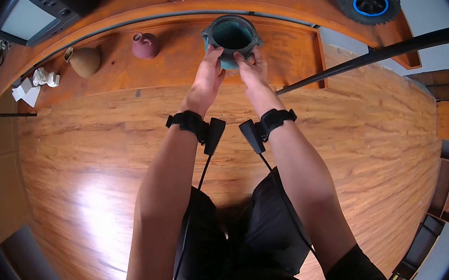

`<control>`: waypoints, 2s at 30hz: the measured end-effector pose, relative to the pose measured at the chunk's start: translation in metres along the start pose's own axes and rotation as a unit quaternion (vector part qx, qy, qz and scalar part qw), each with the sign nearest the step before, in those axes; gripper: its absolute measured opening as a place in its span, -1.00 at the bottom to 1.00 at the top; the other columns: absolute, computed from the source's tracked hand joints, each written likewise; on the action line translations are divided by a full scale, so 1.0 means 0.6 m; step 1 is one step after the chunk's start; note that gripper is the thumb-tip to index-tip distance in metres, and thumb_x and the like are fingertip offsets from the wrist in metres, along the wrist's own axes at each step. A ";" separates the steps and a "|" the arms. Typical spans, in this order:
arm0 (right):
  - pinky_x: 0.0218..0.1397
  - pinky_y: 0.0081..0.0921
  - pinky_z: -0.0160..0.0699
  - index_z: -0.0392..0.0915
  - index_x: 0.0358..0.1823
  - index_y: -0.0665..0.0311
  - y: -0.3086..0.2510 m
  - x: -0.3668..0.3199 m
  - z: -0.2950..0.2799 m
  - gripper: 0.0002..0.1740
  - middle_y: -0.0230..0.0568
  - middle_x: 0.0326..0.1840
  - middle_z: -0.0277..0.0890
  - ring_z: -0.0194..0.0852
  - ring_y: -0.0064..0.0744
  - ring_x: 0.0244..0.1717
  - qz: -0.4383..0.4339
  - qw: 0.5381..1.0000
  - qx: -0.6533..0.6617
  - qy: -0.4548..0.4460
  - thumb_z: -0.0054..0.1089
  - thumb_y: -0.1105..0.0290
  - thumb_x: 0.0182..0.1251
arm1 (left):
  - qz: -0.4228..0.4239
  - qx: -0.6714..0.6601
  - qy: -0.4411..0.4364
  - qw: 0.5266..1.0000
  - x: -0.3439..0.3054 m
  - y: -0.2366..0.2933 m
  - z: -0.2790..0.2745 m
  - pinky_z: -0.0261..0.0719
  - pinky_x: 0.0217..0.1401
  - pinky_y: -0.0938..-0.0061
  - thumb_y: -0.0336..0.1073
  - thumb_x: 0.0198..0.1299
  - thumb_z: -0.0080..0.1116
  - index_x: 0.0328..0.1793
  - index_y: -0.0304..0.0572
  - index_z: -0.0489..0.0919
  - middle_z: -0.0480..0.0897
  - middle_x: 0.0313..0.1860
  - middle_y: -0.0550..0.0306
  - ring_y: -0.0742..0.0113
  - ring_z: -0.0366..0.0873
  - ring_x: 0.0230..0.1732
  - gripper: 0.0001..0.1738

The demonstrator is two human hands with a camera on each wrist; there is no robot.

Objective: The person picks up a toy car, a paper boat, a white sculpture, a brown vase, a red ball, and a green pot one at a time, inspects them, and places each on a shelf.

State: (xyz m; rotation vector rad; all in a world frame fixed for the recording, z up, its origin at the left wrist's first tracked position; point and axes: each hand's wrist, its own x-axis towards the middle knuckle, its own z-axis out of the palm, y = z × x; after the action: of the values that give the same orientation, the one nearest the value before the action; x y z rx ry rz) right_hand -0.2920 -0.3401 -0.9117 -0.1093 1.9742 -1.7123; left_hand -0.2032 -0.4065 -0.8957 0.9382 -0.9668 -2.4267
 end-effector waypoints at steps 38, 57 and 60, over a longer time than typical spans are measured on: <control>-0.23 -0.58 0.46 0.52 -0.12 0.28 -0.074 -0.027 -0.058 -0.77 -0.41 -0.38 0.54 0.49 -0.61 -0.30 0.000 0.997 0.057 -0.050 0.20 0.24 0.45 | -0.035 0.167 0.085 0.982 -0.049 0.046 -0.083 0.59 0.17 0.35 -0.06 0.37 0.09 0.05 -0.27 0.55 0.66 -0.05 0.03 0.20 0.64 0.03 -0.61; -0.08 -0.31 0.53 0.59 -0.20 0.42 -0.056 -0.048 -0.068 -0.70 0.05 -0.26 0.65 0.65 -0.12 -0.17 -0.120 0.795 -0.456 -0.382 0.23 0.26 0.31 | 0.038 0.503 -0.043 0.863 -0.091 0.014 -0.153 0.57 -0.12 0.51 -0.18 0.28 0.23 0.05 -0.32 0.58 0.68 -0.18 0.10 0.42 0.60 -0.20 -0.63; -0.09 -0.31 0.52 0.59 -0.21 0.42 -0.062 -0.054 -0.046 -0.71 0.03 -0.29 0.65 0.64 -0.13 -0.19 -0.145 0.774 -0.457 -0.414 0.22 0.27 0.32 | 0.035 0.486 -0.009 0.873 -0.107 0.033 -0.164 0.57 -0.12 0.51 -0.18 0.29 0.23 0.05 -0.33 0.58 0.68 -0.18 0.10 0.43 0.60 -0.20 -0.64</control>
State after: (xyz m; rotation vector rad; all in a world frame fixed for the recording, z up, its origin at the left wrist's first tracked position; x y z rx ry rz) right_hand -0.2859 -0.3099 -0.8639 -1.3127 1.8756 -0.4491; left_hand -0.0872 -0.4315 -0.9063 1.1108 -2.2598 -1.7966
